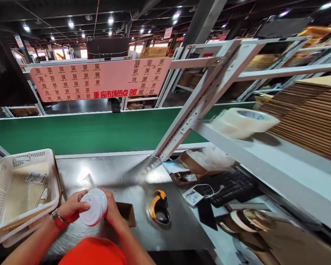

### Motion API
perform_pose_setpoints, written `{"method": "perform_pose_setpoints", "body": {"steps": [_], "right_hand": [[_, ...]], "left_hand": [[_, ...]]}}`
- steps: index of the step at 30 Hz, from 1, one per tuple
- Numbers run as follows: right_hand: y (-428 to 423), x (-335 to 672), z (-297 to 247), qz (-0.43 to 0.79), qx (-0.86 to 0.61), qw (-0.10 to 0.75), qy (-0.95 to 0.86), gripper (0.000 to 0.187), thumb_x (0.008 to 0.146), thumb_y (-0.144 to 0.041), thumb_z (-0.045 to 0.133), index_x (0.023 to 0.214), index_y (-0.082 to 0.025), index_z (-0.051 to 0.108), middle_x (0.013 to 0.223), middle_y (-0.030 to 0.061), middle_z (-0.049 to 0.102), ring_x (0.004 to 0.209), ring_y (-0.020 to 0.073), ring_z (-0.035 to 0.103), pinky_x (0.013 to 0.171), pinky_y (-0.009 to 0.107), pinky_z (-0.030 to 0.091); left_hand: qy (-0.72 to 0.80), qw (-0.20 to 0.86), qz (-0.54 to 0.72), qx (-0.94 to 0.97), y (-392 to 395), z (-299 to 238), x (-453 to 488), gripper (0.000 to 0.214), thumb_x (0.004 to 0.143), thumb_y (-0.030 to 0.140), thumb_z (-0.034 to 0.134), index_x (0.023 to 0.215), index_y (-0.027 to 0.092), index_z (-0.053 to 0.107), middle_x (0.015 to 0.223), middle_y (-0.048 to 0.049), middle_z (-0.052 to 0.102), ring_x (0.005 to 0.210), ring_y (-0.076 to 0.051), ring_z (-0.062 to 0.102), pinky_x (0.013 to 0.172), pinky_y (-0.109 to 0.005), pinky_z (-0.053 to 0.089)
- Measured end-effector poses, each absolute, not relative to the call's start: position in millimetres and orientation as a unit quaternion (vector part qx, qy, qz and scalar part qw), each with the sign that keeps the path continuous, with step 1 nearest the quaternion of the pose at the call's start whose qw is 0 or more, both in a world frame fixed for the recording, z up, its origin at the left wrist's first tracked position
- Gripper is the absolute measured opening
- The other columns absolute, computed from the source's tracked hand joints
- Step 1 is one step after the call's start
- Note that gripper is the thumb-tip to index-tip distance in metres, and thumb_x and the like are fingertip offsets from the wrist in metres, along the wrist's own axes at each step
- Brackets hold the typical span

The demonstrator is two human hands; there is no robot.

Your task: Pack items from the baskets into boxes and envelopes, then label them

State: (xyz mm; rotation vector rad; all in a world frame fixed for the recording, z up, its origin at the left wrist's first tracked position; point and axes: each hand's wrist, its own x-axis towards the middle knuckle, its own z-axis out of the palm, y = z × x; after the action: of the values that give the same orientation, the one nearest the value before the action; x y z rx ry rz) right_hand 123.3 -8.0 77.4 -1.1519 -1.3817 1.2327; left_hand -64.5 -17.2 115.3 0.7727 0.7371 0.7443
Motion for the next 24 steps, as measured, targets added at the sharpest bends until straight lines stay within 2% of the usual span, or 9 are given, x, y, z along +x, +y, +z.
{"method": "perform_pose_setpoints", "body": {"steps": [4, 8, 12, 14, 17, 20, 24], "right_hand": [[-25.4, 149.0, 64.1, 0.575, -0.474, 0.447, -0.495, 0.047, 0.087, -0.065, 0.076, 0.067, -0.022, 0.071, 0.062, -0.0025, 0.065, 0.062, 0.0166, 0.056, 0.066, 0.032, 0.049], [-44.4, 173.2, 60.2, 0.525, -0.53, 0.504, -0.435, 0.054, 0.09, -0.074, 0.07, 0.074, -0.023, 0.068, 0.061, -0.0036, 0.059, 0.059, 0.0167, 0.054, 0.062, 0.031, 0.045], [-67.2, 186.9, 61.1, 0.351, -0.523, 0.513, -0.582, 0.04, 0.106, -0.055, 0.061, 0.084, -0.024, 0.073, 0.082, 0.0027, 0.071, 0.08, 0.0207, 0.066, 0.077, 0.034, 0.052], [-76.8, 191.4, 58.5, 0.252, -0.491, 0.501, -0.667, 0.029, 0.11, -0.042, 0.059, 0.093, -0.026, 0.075, 0.092, 0.0044, 0.075, 0.091, 0.0216, 0.068, 0.084, 0.035, 0.054], [-88.2, 198.4, 52.6, 0.169, -0.468, 0.478, -0.724, 0.022, 0.111, -0.029, 0.056, 0.097, -0.026, 0.073, 0.093, 0.0042, 0.074, 0.091, 0.0213, 0.068, 0.08, 0.035, 0.055], [-98.0, 205.4, 50.7, 0.179, -0.48, 0.456, -0.728, 0.023, 0.111, -0.028, 0.055, 0.093, -0.027, 0.07, 0.092, 0.0042, 0.072, 0.089, 0.022, 0.066, 0.078, 0.035, 0.054], [-106.3, 210.3, 55.8, 0.264, -0.505, 0.472, -0.673, 0.029, 0.112, -0.035, 0.048, 0.09, -0.027, 0.064, 0.09, 0.003, 0.066, 0.086, 0.0217, 0.064, 0.078, 0.036, 0.052]], "left_hand": [[0.365, 0.79, 0.347, 0.349, -28.3, 102.0, -68.9, 0.068, 0.053, 0.047, 0.11, 0.106, 0.015, 0.081, 0.099, -0.0101, 0.082, 0.086, -0.021, 0.074, 0.081, -0.029, 0.055], [0.419, 0.768, 0.358, 0.327, -37.5, 88.2, -65.5, 0.071, 0.048, 0.044, 0.112, 0.105, 0.015, 0.081, 0.101, -0.0098, 0.083, 0.087, -0.022, 0.075, 0.084, -0.031, 0.057], [0.465, 0.737, 0.388, 0.301, -43.8, 76.8, -42.3, 0.071, 0.045, 0.047, 0.112, 0.1, 0.015, 0.081, 0.096, -0.0091, 0.083, 0.082, -0.02, 0.074, 0.08, -0.031, 0.058], [0.481, 0.722, 0.41, 0.281, -46.5, 74.3, -30.1, 0.073, 0.042, 0.05, 0.112, 0.097, 0.015, 0.081, 0.094, -0.0096, 0.084, 0.081, -0.02, 0.075, 0.078, -0.031, 0.058], [0.489, 0.715, 0.431, 0.254, -52.4, 71.9, -17.1, 0.072, 0.04, 0.052, 0.112, 0.093, 0.014, 0.08, 0.09, -0.0093, 0.084, 0.077, -0.019, 0.074, 0.074, -0.029, 0.058], [0.478, 0.726, 0.433, 0.239, -60.8, 68.3, -10.0, 0.066, 0.047, 0.052, 0.111, 0.092, 0.013, 0.081, 0.088, -0.0088, 0.084, 0.075, -0.018, 0.073, 0.072, -0.029, 0.058], [0.46, 0.739, 0.443, 0.213, -72.3, 64.3, -4.9, 0.06, 0.056, 0.049, 0.108, 0.097, 0.014, 0.083, 0.095, -0.0106, 0.086, 0.081, -0.022, 0.077, 0.078, -0.033, 0.062]]}}
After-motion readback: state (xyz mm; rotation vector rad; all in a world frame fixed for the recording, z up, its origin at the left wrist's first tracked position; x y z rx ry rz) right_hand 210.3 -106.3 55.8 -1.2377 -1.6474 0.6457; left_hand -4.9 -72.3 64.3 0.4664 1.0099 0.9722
